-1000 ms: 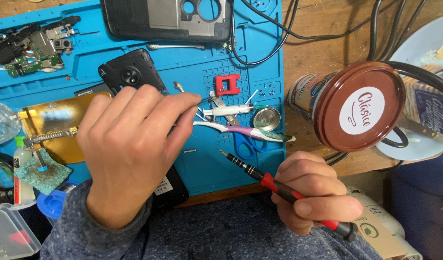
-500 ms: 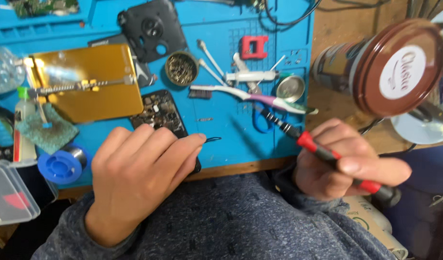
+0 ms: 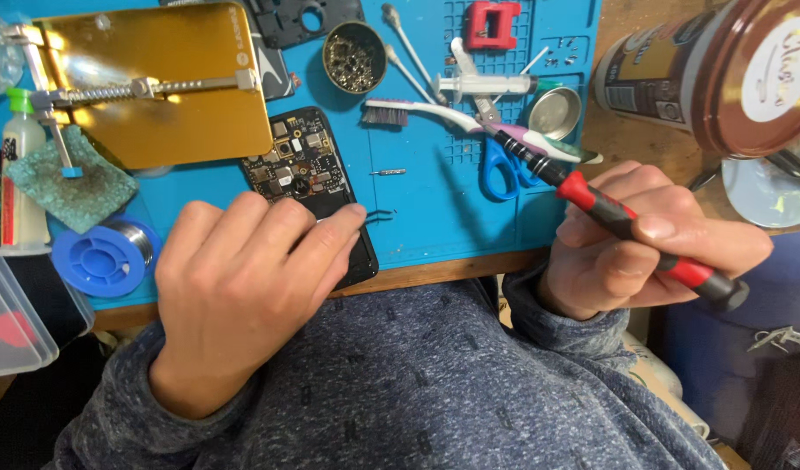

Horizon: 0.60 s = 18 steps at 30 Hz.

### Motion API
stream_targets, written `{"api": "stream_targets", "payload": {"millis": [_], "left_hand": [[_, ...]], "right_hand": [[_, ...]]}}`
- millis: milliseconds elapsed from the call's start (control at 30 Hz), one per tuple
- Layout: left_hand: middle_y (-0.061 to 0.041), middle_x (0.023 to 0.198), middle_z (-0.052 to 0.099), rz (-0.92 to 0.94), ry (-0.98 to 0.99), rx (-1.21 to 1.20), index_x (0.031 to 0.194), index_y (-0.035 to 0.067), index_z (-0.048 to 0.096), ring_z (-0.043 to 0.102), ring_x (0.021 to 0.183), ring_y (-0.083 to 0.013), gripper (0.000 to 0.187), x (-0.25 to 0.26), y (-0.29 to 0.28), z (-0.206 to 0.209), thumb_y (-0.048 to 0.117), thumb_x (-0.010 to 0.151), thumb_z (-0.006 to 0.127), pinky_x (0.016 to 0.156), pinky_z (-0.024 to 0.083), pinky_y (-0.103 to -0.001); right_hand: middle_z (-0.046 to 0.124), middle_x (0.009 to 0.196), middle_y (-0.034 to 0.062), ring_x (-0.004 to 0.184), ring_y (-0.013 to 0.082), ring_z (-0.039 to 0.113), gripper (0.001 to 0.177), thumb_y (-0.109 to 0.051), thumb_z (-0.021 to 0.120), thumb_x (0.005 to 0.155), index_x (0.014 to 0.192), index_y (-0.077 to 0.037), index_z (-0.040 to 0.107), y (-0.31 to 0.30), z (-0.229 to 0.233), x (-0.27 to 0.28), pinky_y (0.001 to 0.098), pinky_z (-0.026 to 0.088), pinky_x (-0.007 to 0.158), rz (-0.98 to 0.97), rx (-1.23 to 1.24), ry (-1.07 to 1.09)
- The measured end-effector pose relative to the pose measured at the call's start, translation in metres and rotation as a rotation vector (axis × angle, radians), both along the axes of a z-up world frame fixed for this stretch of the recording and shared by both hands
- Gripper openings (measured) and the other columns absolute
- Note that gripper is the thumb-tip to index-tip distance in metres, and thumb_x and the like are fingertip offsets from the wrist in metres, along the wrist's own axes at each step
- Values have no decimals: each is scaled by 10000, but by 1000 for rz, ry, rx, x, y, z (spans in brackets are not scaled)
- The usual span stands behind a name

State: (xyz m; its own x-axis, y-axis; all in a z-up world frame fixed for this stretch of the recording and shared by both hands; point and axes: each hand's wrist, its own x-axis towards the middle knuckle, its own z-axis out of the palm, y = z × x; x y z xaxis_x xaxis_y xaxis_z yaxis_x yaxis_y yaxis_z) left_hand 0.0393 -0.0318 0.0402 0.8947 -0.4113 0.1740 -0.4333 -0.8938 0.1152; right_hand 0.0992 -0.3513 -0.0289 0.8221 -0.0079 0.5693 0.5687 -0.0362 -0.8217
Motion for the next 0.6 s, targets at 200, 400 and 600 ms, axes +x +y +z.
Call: {"api": "stream_targets", "payload": {"millis": [200,400,600], "left_hand": [[53,896,608,39,-12,-53,1137,412,894,527,765,-227,225,1,-1,-2,232,1231,991,689,344,-406],[40,921,671,20,23,-83,1197,363,902,564,770,-248,112,3,5,-2,326,1267,982,712,363,-429],[46,869,566,29,-4,-60,1157,394,883,530,752,-261,172,5,5,-5,295,1294,854,709,364,-430]], "right_hand": [[476,716,52,438,211,385,242,-366,626,1220,1295,-157,529,10,12,12,411,363,452,47,3,-112],[406,607,64,394,201,317,237,-372,583,1231,1310,-168,494,16,20,15,401,310,423,95,-5,-110],[486,731,3,495,197,409,437,-595,414,1246,1267,-187,571,2,3,8,381,398,507,55,-16,-121]]}}
